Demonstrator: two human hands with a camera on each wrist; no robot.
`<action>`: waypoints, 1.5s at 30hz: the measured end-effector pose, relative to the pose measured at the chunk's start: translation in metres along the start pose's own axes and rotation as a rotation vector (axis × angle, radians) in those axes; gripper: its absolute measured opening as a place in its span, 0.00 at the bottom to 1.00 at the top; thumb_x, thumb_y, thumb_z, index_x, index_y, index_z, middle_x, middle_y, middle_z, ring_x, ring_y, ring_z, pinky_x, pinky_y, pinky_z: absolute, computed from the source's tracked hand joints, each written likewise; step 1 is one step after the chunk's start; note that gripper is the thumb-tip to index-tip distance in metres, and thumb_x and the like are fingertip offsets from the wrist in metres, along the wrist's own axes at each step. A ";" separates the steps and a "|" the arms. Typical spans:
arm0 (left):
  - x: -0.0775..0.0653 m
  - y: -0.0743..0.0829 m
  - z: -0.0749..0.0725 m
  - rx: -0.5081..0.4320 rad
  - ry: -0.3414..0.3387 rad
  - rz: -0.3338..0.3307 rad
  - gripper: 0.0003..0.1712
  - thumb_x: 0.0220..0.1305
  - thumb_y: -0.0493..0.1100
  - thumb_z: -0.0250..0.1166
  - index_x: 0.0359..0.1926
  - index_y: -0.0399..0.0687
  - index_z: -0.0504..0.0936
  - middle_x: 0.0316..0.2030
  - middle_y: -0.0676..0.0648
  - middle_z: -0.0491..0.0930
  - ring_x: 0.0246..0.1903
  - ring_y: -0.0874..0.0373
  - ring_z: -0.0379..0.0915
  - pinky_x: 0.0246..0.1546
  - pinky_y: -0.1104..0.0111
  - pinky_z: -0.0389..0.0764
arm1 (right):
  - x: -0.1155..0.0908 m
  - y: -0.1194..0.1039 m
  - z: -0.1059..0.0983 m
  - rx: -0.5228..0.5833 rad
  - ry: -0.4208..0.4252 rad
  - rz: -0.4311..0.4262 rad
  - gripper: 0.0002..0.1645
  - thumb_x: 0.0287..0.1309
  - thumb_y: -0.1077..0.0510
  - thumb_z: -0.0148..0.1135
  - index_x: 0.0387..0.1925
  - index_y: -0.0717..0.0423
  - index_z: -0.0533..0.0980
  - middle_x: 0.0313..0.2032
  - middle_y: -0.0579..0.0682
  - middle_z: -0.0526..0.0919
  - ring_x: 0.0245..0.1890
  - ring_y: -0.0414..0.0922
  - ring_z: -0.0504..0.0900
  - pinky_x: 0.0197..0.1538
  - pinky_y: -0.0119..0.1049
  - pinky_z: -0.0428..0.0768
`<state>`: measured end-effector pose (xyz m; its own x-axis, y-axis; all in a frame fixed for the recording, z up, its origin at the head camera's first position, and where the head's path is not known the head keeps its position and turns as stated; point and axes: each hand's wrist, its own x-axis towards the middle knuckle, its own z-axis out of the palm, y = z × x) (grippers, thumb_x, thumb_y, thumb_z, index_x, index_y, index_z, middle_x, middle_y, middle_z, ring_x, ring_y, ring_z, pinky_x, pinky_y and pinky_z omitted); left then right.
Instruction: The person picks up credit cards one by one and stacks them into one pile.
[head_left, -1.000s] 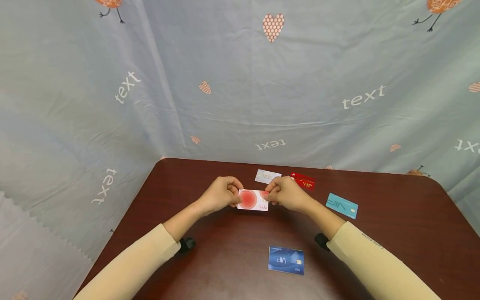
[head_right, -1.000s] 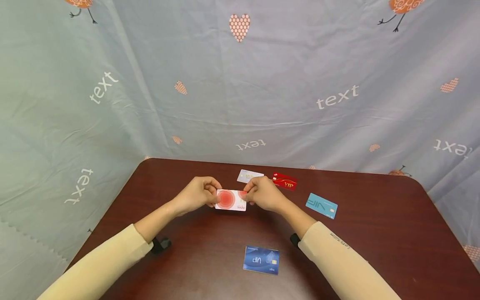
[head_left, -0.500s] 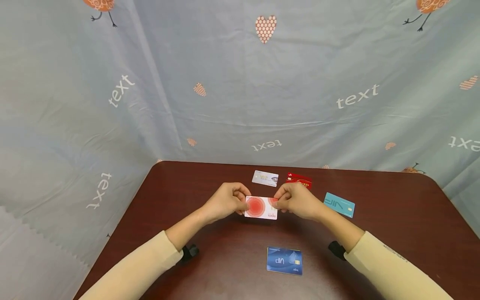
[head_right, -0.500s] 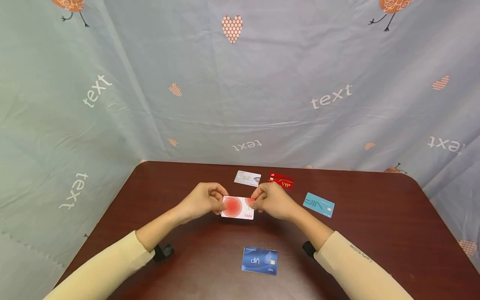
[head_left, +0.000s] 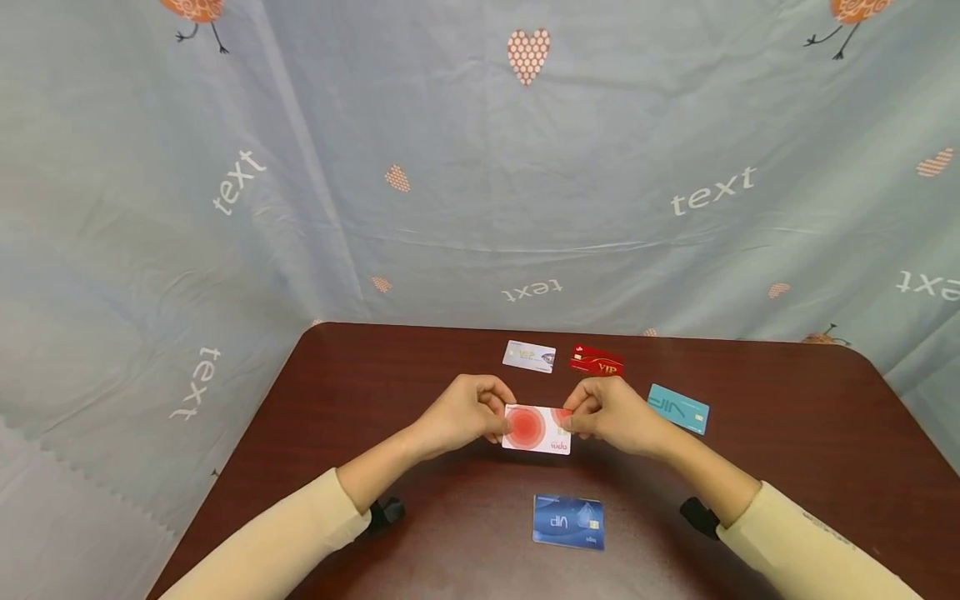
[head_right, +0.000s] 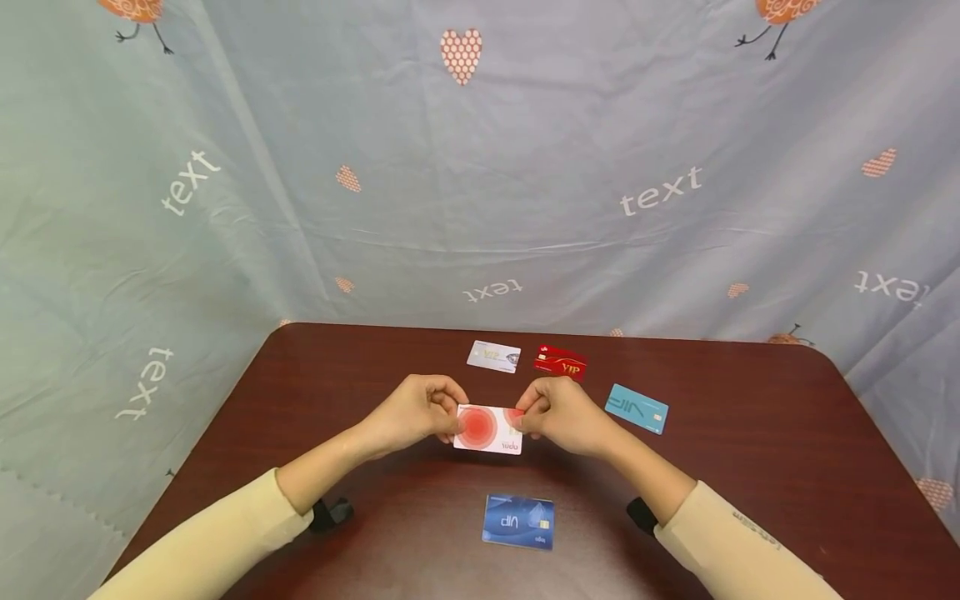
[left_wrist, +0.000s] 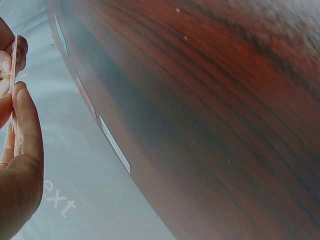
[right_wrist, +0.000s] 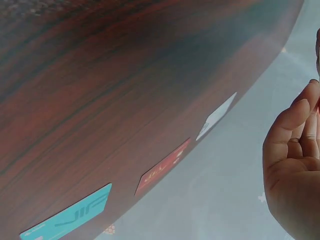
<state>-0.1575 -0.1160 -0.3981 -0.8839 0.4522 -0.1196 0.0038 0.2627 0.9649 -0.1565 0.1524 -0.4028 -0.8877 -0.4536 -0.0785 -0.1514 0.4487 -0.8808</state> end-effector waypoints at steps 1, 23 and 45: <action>0.000 0.000 0.001 -0.002 -0.002 -0.001 0.13 0.56 0.23 0.70 0.42 0.32 0.82 0.25 0.45 0.78 0.22 0.55 0.78 0.31 0.60 0.87 | -0.001 0.001 0.000 0.001 0.000 0.000 0.09 0.61 0.60 0.75 0.36 0.61 0.82 0.29 0.59 0.87 0.29 0.60 0.83 0.31 0.48 0.84; -0.005 -0.005 0.030 -0.029 -0.083 -0.015 0.08 0.56 0.24 0.71 0.38 0.30 0.85 0.23 0.45 0.83 0.20 0.56 0.81 0.29 0.59 0.88 | -0.040 0.017 -0.005 0.031 -0.042 -0.019 0.07 0.62 0.64 0.71 0.39 0.62 0.80 0.27 0.57 0.85 0.27 0.55 0.81 0.28 0.38 0.81; -0.009 -0.009 0.047 -0.050 -0.183 -0.095 0.07 0.58 0.22 0.71 0.36 0.30 0.85 0.23 0.40 0.86 0.18 0.57 0.81 0.23 0.69 0.85 | -0.057 0.027 0.003 0.074 -0.091 0.011 0.07 0.62 0.63 0.73 0.37 0.61 0.81 0.26 0.55 0.85 0.26 0.47 0.80 0.26 0.34 0.79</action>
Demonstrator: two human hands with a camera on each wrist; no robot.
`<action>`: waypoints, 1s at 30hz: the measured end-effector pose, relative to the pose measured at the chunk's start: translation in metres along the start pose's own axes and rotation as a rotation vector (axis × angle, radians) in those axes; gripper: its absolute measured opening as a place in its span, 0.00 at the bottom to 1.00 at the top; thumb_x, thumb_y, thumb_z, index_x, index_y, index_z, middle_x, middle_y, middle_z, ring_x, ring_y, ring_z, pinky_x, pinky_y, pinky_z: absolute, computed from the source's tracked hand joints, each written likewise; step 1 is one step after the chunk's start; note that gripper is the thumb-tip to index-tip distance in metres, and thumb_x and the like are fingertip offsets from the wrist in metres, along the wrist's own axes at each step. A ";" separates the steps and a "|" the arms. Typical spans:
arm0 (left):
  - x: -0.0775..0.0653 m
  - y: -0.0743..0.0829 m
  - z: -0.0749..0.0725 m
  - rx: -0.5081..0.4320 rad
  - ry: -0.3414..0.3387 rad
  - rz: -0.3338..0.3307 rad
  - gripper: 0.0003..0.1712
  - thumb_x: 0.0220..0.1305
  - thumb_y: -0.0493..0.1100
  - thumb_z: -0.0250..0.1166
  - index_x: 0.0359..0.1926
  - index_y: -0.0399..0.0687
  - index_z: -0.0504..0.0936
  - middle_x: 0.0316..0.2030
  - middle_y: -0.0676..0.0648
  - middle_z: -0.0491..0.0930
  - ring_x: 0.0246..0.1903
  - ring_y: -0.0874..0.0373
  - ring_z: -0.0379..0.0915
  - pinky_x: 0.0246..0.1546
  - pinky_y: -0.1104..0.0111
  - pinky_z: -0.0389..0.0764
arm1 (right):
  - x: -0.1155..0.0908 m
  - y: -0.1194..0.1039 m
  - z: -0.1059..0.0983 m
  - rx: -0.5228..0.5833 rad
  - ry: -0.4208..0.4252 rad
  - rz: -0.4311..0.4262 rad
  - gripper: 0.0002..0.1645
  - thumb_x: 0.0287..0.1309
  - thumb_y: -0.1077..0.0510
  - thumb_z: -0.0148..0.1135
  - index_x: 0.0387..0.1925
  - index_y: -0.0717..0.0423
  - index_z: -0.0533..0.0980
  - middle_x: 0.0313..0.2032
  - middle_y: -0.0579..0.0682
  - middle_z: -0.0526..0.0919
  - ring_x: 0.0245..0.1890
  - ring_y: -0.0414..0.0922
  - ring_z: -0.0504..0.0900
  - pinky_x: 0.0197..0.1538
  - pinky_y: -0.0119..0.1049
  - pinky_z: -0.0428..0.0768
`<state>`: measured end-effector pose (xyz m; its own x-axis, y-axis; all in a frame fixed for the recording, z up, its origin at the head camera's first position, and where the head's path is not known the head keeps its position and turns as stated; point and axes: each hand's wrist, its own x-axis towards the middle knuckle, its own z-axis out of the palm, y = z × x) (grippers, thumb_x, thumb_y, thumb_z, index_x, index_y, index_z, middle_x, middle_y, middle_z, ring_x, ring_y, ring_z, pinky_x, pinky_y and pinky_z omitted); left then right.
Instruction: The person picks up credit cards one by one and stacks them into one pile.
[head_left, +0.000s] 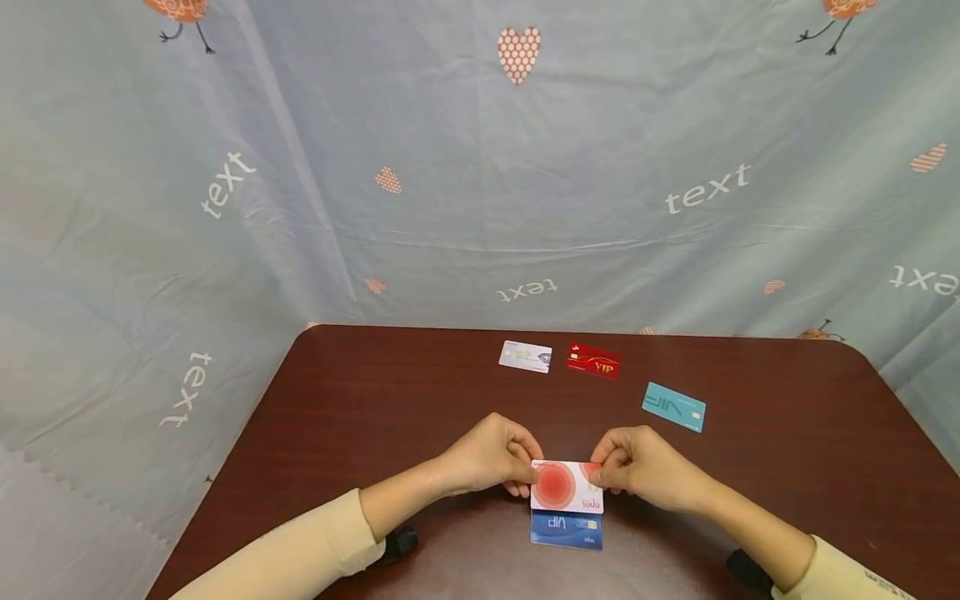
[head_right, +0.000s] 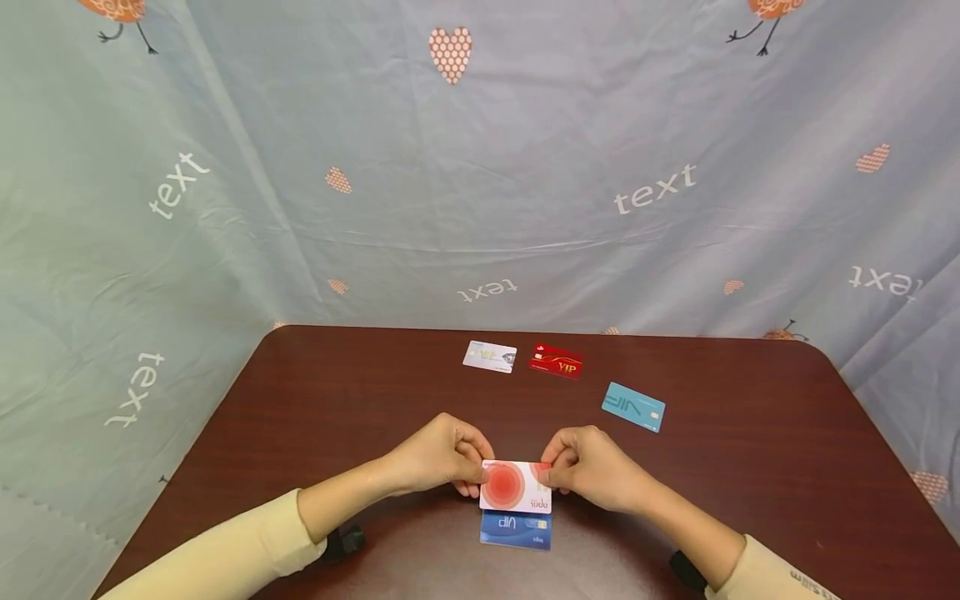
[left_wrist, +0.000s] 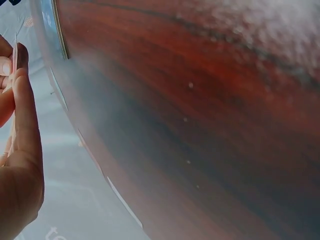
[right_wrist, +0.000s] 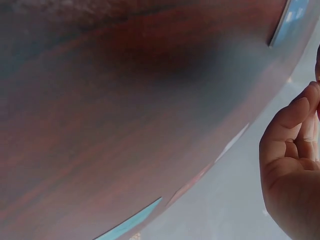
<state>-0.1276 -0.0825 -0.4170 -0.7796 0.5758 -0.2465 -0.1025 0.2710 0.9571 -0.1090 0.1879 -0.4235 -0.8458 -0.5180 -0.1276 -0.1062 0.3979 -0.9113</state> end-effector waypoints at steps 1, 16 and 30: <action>0.000 0.000 0.001 0.000 -0.005 -0.006 0.07 0.57 0.21 0.70 0.36 0.30 0.85 0.23 0.40 0.86 0.18 0.57 0.81 0.23 0.68 0.85 | 0.000 0.001 0.001 -0.001 -0.005 0.002 0.06 0.62 0.63 0.73 0.37 0.61 0.81 0.25 0.55 0.85 0.25 0.46 0.80 0.25 0.33 0.78; 0.000 -0.008 0.011 0.050 -0.066 -0.060 0.09 0.57 0.20 0.69 0.34 0.33 0.85 0.21 0.40 0.85 0.16 0.57 0.80 0.18 0.71 0.82 | -0.006 0.010 0.010 -0.013 -0.078 0.038 0.06 0.63 0.62 0.73 0.34 0.59 0.81 0.21 0.48 0.81 0.21 0.41 0.77 0.24 0.30 0.76; -0.001 -0.011 0.013 0.146 -0.107 -0.068 0.09 0.57 0.20 0.70 0.31 0.36 0.85 0.21 0.40 0.85 0.16 0.57 0.80 0.18 0.72 0.81 | -0.006 0.013 0.018 -0.073 -0.128 0.046 0.08 0.61 0.63 0.73 0.32 0.57 0.79 0.18 0.45 0.79 0.19 0.36 0.75 0.22 0.27 0.68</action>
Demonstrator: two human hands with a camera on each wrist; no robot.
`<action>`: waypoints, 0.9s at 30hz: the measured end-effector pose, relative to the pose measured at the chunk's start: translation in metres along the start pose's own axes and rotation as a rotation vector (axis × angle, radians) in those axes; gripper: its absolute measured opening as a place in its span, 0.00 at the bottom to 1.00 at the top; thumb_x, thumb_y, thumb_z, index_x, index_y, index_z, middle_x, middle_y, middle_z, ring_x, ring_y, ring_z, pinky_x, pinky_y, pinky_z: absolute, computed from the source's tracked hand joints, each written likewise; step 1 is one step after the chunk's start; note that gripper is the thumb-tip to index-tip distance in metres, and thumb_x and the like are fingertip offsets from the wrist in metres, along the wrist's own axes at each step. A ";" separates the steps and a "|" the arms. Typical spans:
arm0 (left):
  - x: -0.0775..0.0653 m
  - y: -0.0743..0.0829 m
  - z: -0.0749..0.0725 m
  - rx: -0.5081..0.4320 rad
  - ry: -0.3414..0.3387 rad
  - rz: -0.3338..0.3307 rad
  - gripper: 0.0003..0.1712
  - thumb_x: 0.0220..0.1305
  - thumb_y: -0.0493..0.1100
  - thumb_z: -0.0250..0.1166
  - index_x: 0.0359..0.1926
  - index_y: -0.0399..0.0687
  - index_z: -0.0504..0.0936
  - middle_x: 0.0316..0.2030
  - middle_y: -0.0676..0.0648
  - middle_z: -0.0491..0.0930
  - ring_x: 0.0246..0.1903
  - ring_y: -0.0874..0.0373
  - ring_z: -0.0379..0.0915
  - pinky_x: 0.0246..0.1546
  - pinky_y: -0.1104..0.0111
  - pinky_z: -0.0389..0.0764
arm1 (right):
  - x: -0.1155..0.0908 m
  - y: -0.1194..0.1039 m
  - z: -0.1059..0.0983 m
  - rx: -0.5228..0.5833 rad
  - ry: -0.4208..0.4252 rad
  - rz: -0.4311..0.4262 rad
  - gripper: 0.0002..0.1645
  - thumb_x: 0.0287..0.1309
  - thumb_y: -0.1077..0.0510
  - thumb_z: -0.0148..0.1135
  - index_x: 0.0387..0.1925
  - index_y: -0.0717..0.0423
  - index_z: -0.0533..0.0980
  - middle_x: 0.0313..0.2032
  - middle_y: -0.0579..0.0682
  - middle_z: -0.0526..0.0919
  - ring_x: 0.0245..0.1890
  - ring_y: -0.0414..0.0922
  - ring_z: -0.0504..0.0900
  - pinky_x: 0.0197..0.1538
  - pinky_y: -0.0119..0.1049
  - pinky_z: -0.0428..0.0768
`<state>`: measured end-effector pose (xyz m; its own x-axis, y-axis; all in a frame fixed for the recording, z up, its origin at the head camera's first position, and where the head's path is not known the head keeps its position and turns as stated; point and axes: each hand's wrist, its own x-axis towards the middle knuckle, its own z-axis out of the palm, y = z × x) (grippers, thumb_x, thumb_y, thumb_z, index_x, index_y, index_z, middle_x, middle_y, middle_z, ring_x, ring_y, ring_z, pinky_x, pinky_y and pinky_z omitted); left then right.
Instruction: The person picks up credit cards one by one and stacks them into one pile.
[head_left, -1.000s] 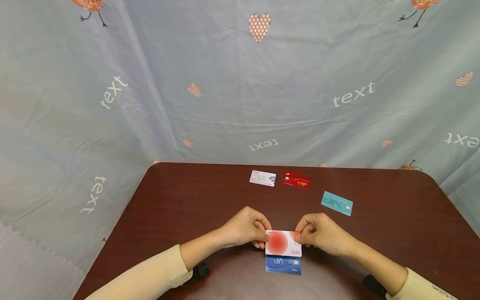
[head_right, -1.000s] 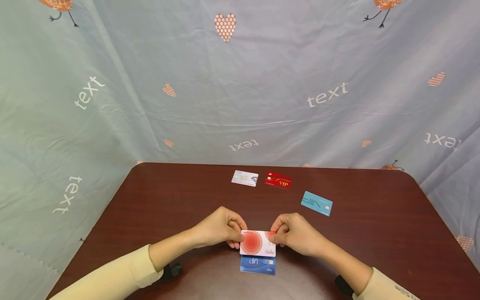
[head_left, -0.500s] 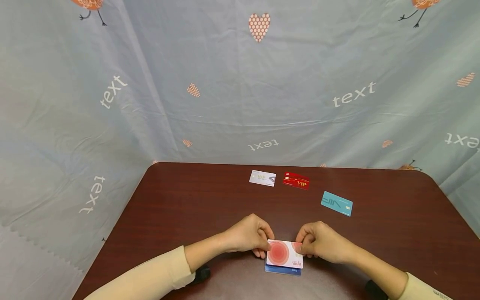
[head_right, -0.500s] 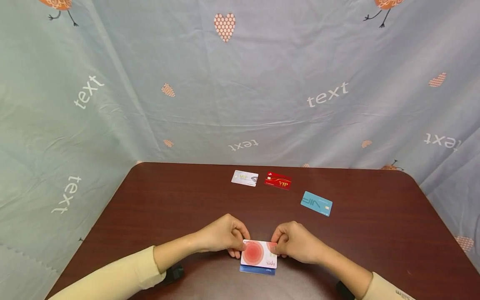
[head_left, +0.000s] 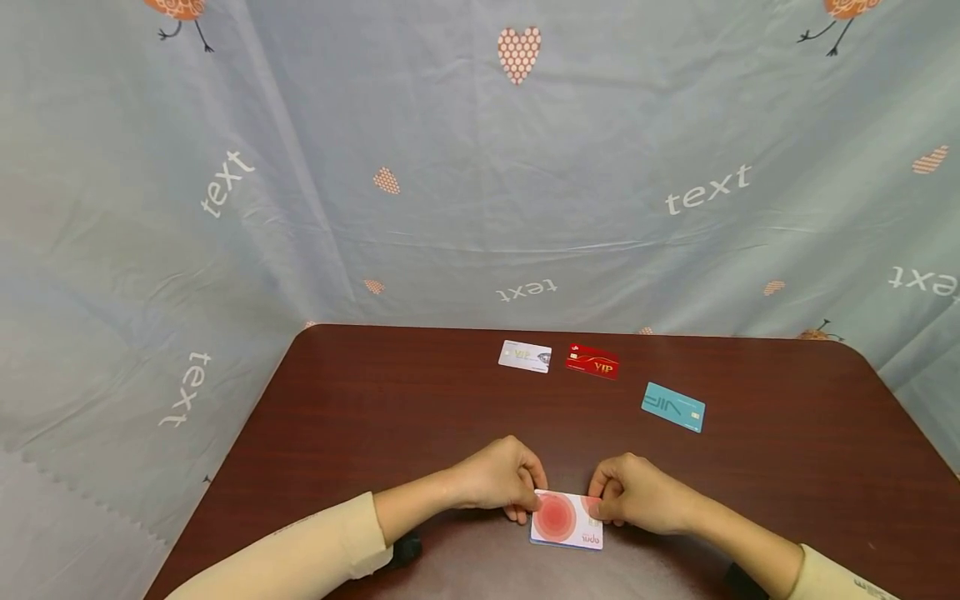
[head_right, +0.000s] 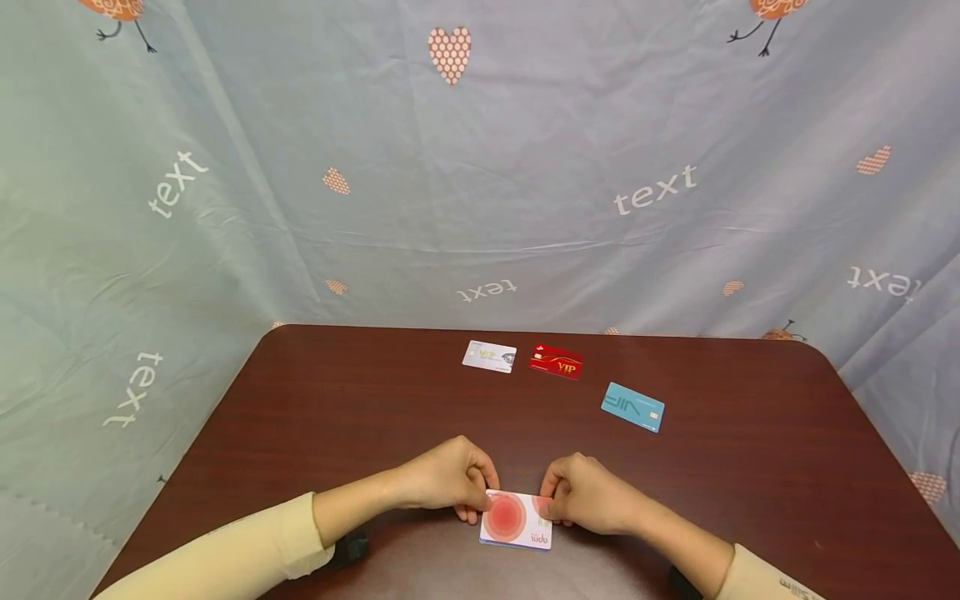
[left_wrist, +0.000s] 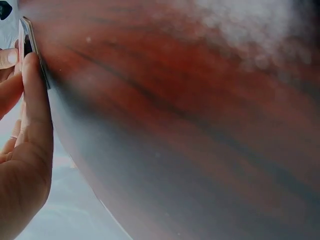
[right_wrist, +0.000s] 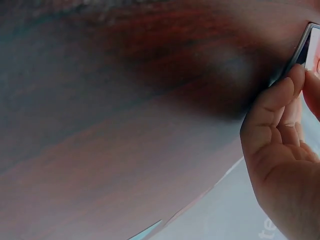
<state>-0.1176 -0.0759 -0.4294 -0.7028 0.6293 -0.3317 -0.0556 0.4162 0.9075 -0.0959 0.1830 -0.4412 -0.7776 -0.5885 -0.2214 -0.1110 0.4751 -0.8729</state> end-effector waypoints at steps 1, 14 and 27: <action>0.000 0.000 0.000 0.012 0.002 0.001 0.09 0.56 0.20 0.70 0.31 0.36 0.85 0.21 0.41 0.84 0.16 0.57 0.79 0.18 0.73 0.81 | 0.000 0.000 0.000 -0.006 0.001 -0.003 0.08 0.61 0.63 0.73 0.31 0.57 0.79 0.18 0.45 0.79 0.19 0.36 0.75 0.22 0.27 0.68; 0.003 -0.001 0.006 0.144 0.056 -0.008 0.11 0.54 0.20 0.71 0.26 0.38 0.85 0.14 0.46 0.80 0.11 0.62 0.71 0.15 0.77 0.72 | 0.002 0.002 0.005 -0.097 0.038 -0.032 0.08 0.59 0.63 0.75 0.30 0.55 0.80 0.17 0.39 0.76 0.18 0.33 0.72 0.23 0.27 0.70; 0.005 0.000 0.008 0.179 0.069 -0.020 0.12 0.55 0.20 0.72 0.25 0.39 0.85 0.15 0.47 0.81 0.11 0.63 0.73 0.15 0.75 0.76 | 0.003 0.005 0.006 -0.108 0.052 -0.026 0.09 0.59 0.62 0.76 0.30 0.54 0.80 0.18 0.39 0.76 0.19 0.34 0.73 0.23 0.28 0.70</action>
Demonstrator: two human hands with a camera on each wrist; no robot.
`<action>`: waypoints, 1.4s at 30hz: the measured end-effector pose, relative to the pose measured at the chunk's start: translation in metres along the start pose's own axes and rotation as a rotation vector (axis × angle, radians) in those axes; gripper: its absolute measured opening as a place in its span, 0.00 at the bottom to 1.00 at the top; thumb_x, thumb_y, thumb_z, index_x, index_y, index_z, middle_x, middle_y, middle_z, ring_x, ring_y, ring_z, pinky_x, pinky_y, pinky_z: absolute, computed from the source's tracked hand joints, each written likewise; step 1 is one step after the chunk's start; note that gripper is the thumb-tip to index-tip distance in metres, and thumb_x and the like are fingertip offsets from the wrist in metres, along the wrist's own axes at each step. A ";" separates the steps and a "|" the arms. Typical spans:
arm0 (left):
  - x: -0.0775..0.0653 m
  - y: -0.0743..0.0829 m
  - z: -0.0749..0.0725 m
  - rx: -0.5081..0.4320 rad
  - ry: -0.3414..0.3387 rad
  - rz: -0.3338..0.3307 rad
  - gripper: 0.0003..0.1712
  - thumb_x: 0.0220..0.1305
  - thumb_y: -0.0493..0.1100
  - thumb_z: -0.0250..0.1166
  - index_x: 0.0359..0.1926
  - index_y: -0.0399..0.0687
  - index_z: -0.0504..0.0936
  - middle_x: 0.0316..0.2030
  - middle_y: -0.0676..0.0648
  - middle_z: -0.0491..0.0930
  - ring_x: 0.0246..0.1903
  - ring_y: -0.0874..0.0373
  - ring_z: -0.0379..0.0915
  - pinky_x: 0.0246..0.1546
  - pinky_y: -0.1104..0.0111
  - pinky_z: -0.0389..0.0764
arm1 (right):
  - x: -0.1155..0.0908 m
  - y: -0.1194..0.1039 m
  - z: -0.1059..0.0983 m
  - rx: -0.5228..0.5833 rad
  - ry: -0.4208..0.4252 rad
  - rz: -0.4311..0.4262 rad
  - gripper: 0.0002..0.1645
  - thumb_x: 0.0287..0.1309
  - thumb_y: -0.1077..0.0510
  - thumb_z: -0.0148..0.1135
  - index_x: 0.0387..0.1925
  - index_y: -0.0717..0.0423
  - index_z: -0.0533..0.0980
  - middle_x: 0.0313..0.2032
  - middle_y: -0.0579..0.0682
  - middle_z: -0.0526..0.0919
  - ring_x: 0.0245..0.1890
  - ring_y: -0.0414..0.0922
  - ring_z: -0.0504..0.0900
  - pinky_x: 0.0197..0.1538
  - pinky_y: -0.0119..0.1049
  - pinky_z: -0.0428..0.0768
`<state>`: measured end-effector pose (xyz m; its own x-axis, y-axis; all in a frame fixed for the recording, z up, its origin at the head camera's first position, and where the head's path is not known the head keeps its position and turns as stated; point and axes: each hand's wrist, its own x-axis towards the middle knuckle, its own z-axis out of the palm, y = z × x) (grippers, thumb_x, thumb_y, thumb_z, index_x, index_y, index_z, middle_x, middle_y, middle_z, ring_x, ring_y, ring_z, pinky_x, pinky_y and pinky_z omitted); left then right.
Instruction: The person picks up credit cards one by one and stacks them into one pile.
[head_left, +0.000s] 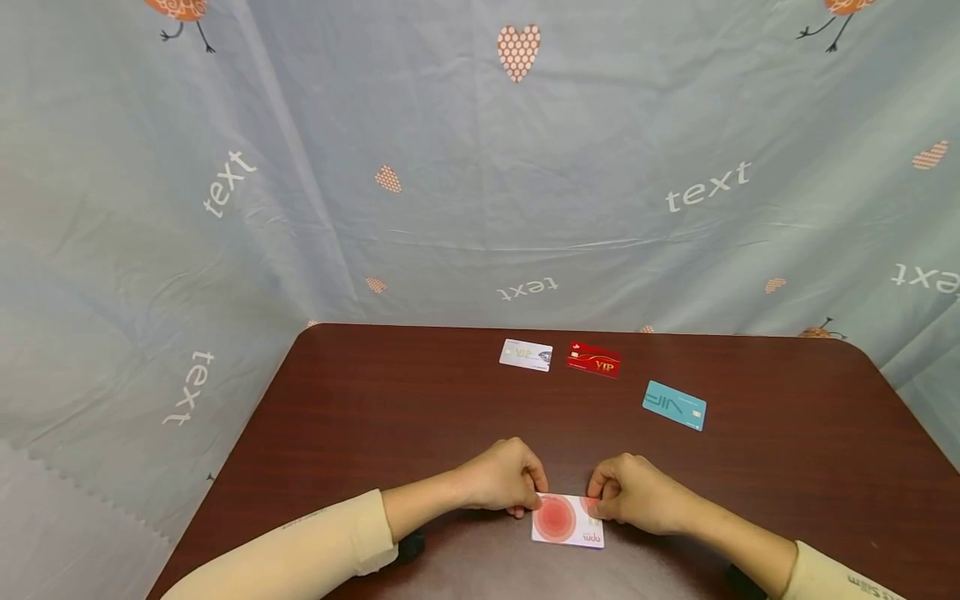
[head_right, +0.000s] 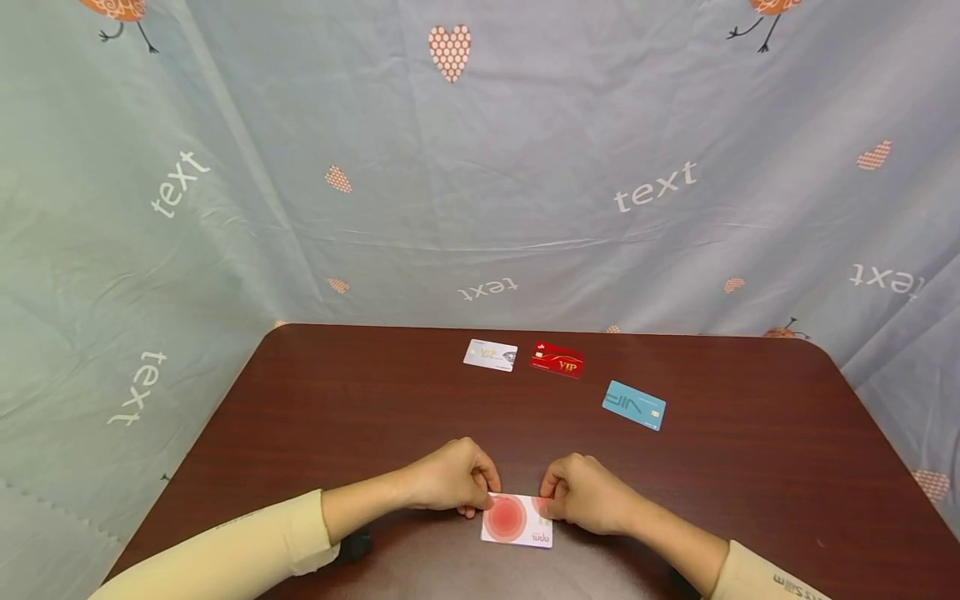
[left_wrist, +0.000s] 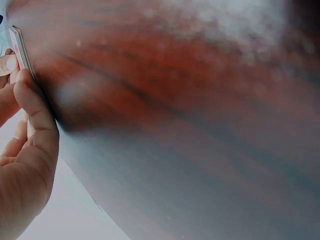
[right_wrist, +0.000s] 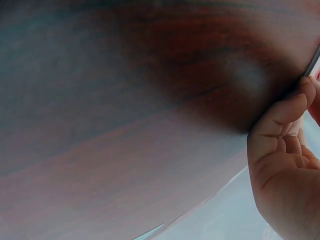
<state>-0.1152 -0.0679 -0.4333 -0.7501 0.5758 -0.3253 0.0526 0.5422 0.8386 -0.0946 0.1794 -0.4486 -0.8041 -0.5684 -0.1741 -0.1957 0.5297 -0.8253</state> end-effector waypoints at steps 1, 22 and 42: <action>0.000 0.000 0.000 0.000 -0.001 0.000 0.12 0.55 0.20 0.72 0.25 0.38 0.85 0.15 0.47 0.81 0.12 0.63 0.73 0.15 0.75 0.76 | 0.000 0.000 0.000 -0.001 0.000 0.001 0.09 0.59 0.62 0.76 0.30 0.54 0.80 0.18 0.39 0.76 0.19 0.34 0.73 0.23 0.28 0.70; 0.000 0.006 -0.004 -0.012 -0.002 0.018 0.09 0.56 0.21 0.71 0.30 0.36 0.85 0.16 0.45 0.81 0.12 0.62 0.73 0.16 0.75 0.75 | -0.004 0.001 -0.004 0.016 0.017 -0.006 0.07 0.61 0.60 0.74 0.33 0.54 0.81 0.19 0.39 0.76 0.19 0.34 0.72 0.23 0.27 0.70; 0.023 0.037 -0.036 0.016 0.050 0.188 0.12 0.62 0.29 0.70 0.47 0.32 0.85 0.22 0.51 0.77 0.23 0.56 0.77 0.27 0.72 0.78 | -0.029 0.004 -0.060 0.030 0.181 0.079 0.12 0.67 0.57 0.70 0.45 0.61 0.80 0.33 0.50 0.82 0.32 0.44 0.80 0.35 0.33 0.80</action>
<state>-0.1541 -0.0564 -0.3944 -0.7581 0.6367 -0.1409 0.2054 0.4381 0.8751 -0.1057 0.2355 -0.4147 -0.9048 -0.4018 -0.1414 -0.1136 0.5475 -0.8291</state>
